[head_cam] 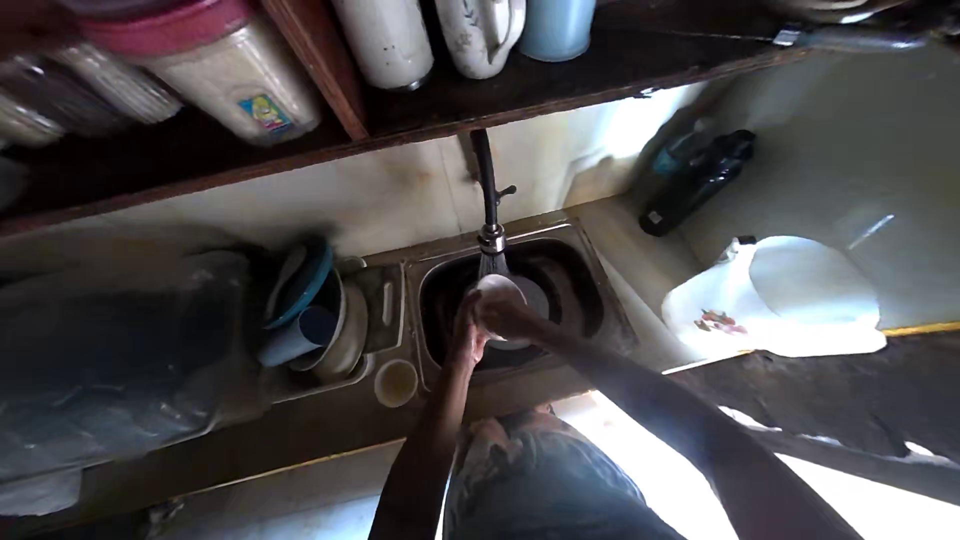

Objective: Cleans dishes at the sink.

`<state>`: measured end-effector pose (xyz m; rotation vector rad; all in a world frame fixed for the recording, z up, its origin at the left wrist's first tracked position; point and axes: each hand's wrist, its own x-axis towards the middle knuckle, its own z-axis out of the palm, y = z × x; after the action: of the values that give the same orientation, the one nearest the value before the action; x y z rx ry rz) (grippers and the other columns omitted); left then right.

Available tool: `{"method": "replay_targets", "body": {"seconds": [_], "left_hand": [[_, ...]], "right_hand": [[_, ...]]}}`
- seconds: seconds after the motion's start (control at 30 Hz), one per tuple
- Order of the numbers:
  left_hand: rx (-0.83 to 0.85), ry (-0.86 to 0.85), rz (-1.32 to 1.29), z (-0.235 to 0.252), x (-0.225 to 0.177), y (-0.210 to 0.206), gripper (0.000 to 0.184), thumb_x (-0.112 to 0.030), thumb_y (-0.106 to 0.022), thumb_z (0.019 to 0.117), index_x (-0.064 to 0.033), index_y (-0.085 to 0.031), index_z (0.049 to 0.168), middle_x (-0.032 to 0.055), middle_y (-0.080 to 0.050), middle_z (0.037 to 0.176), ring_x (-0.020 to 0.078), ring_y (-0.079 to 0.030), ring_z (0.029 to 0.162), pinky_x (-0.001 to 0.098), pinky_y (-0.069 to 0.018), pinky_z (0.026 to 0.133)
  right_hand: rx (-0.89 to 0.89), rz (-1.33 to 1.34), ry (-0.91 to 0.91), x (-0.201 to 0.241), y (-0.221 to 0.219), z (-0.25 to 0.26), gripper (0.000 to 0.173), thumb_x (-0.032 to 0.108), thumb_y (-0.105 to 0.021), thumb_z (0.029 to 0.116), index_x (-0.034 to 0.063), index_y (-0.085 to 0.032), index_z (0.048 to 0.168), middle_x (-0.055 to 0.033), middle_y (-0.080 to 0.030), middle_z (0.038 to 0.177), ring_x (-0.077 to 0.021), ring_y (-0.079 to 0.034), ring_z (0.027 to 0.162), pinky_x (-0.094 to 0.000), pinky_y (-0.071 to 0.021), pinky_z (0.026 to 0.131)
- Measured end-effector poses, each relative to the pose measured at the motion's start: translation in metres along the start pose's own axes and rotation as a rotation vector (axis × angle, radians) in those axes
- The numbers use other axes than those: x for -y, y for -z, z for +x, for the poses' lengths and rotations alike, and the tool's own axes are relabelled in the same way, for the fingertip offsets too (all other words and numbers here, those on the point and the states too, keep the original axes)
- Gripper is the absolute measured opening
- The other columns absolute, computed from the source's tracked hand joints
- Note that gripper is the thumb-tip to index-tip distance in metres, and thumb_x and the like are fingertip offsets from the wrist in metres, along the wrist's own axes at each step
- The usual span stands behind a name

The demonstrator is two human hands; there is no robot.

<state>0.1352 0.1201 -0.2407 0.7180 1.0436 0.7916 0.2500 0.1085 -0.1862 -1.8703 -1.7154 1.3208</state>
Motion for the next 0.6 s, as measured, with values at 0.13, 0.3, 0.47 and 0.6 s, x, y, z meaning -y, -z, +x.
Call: {"method": "replay_targets", "body": {"seconds": [0.13, 0.3, 0.47, 0.6], "left_hand": [[-0.027, -0.019, -0.02, -0.001, 0.002, 0.001, 0.041, -0.032, -0.026, 0.1128, -0.0062, -0.05, 0.134, 0.0078, -0.063, 0.104, 0.0144, -0.062, 0.087, 0.0333, -0.0554, 0.076], [0.028, 0.065, -0.105, -0.005, -0.002, -0.004, 0.043, -0.036, -0.03, 0.1109, -0.0088, -0.051, 0.135, 0.0118, -0.066, 0.115, 0.0215, -0.066, 0.098, 0.0411, -0.0582, 0.08], [0.004, 0.066, -0.074, -0.004, -0.004, 0.013, 0.045, -0.039, -0.025, 0.1122, -0.0076, -0.051, 0.133, 0.0106, -0.066, 0.105, 0.0192, -0.066, 0.088, 0.0378, -0.0587, 0.075], [0.035, 0.09, -0.153, -0.008, -0.001, -0.001, 0.046, -0.041, -0.024, 0.1107, -0.0105, -0.051, 0.133, 0.0118, -0.066, 0.111, 0.0229, -0.067, 0.095, 0.0423, -0.0589, 0.078]], "right_hand": [[-0.116, 0.215, 0.037, -0.001, -0.012, -0.002, 0.036, 0.013, -0.054, 0.105, -0.0073, -0.057, 0.135, -0.0246, -0.065, 0.125, -0.0297, -0.063, 0.116, -0.0432, -0.0492, 0.104], [-0.057, -0.295, -0.033, -0.003, 0.024, -0.002, 0.038, 0.02, -0.052, 0.106, 0.0025, -0.059, 0.139, -0.0236, -0.059, 0.138, -0.0408, -0.058, 0.128, -0.0577, -0.0455, 0.107], [0.014, -0.27, 0.107, 0.026, 0.012, -0.022, 0.039, 0.019, -0.056, 0.1045, -0.0032, -0.06, 0.136, -0.0262, -0.06, 0.137, -0.0403, -0.055, 0.131, -0.058, -0.0402, 0.111], [-0.158, -0.263, 0.123, -0.014, 0.011, -0.001, 0.035, 0.021, -0.054, 0.1049, 0.0026, -0.064, 0.133, -0.0231, -0.065, 0.129, -0.0402, -0.064, 0.117, -0.0586, -0.0505, 0.099]]}}
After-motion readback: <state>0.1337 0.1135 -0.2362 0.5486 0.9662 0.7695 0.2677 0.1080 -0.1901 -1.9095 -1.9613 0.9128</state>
